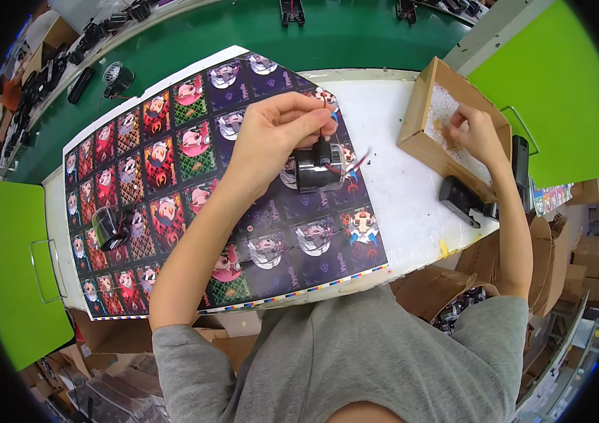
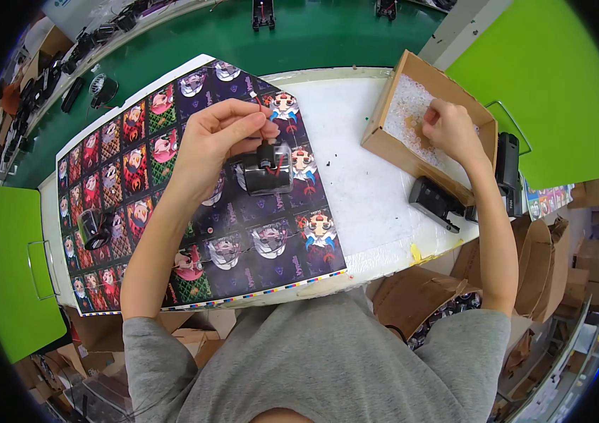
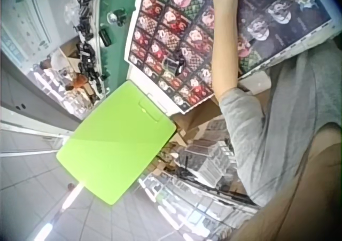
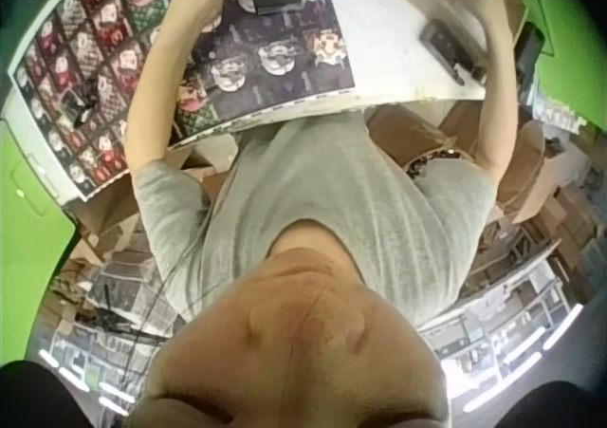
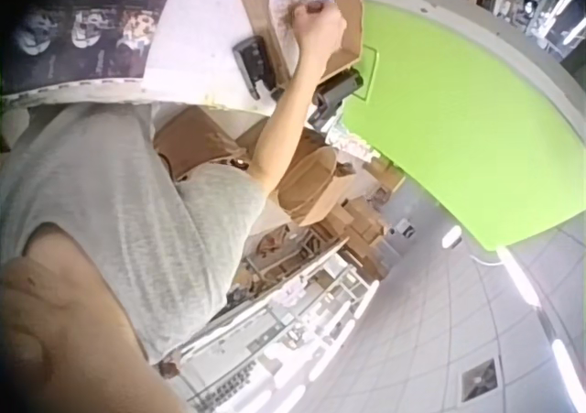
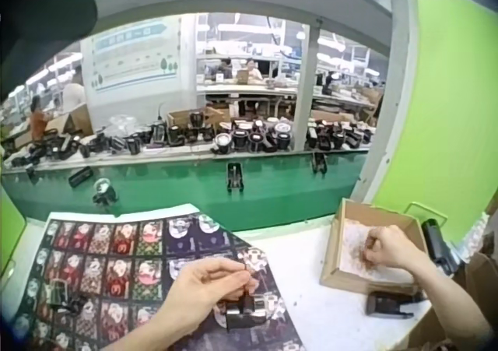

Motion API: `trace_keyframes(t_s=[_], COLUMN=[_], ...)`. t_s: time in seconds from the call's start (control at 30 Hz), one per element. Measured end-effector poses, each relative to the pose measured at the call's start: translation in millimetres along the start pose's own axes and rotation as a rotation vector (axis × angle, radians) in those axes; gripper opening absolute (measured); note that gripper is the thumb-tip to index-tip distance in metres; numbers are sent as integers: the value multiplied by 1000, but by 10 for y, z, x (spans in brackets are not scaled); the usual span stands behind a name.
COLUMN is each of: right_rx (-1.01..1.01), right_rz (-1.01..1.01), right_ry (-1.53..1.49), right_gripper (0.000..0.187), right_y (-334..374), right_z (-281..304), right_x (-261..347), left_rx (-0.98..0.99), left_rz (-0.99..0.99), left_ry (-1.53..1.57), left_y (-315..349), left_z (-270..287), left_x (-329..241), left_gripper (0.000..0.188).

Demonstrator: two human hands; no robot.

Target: The person assembles small electronic cooling fans by connecting wires and connectors with a precision screwdriver.

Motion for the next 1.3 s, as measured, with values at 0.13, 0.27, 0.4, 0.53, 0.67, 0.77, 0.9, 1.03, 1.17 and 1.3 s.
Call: trace_keyframes(t_s=[0.13, 0.27, 0.4, 0.53, 0.67, 0.77, 0.9, 1.03, 1.17, 1.3], right_rx=[-134, -112, 43, 50, 66, 83, 16, -57, 102, 127], right_rz=[-95, 90, 181, 333, 395, 385, 422, 458, 360, 439], right_ry=[-288, -749, -838, -836, -838, -791, -662, -696, -665, -763], right_gripper=[10, 9, 16, 12, 12, 20, 31, 28, 19, 15], right_y=[46, -7, -141, -153, -152, -142, -130, -100, -186, -203], right_z=[358, 407, 220, 265, 265, 303, 391, 442, 295, 199], right_x=[503, 1294, 1634, 1865, 1892, 1910, 1974, 2032, 1885, 1897], left_rx=[-18, 35, 81, 84, 59, 45, 52, 27, 3, 34], left_rz=[-30, -37, -74, -128, -142, -121, -76, -43, -74, -69], left_ry=[23, 112, 85, 29, -65, -12, 22, 163, 161, 172], left_y=[14, 56, 94, 121, 126, 109, 101, 108, 117, 102], left_z=[4, -67, -169, -173, -161, -140, -156, -135, -80, -108], left_x=[-90, -128, -116, -126, -139, -124, -117, -95, -92, -80], left_gripper=[15, 15, 10, 9, 10, 11, 11, 27, 46, 48])
Point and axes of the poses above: each hand's wrist, its own y-axis away from the middle knuckle, its own z-axis out of the back of the hand, x = y × z, the point moved 7 cm from there along -y, towards the middle knuckle, and after that the axes turned 4 degrees about y, right-handed, at the moved point
